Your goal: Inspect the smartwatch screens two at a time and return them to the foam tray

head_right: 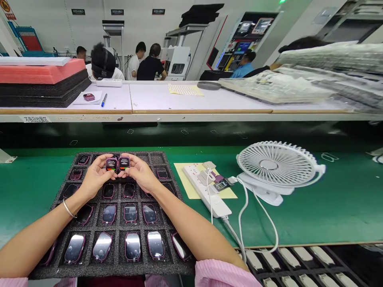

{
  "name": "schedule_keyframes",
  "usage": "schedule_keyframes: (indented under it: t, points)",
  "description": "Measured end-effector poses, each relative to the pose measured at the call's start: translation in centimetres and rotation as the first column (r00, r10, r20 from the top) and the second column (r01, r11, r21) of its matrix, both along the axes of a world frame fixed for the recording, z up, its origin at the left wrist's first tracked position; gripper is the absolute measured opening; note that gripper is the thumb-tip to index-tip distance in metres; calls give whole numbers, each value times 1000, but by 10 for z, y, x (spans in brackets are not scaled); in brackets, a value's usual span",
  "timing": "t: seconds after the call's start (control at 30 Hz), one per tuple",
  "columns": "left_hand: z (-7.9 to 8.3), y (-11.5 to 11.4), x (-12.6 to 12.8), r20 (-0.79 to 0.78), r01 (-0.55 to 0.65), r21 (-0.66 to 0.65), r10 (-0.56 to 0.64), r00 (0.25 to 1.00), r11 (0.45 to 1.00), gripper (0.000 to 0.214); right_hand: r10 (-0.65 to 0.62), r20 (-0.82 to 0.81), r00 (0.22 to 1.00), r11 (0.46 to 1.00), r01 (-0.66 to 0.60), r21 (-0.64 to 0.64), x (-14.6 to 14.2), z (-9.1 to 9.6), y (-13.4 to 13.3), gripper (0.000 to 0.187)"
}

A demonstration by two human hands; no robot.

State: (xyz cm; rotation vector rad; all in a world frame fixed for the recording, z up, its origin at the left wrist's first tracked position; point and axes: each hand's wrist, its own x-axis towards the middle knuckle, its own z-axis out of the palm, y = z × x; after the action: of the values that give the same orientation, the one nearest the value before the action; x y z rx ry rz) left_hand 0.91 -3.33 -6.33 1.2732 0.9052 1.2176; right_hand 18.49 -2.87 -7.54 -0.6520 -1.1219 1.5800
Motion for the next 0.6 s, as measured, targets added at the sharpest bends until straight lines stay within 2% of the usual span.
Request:
schedule_keyframes:
  t: [0.27,0.6]
  points:
    - [1,-1,-1,28,19,1,-19,999,1000,49,-19,6,1000,1000,19,0,0,2,-2,48]
    - [10,-6,0,25,33,-103,-30,999,994,43,-68,37,997,998,68,-8,0,0,-1,38]
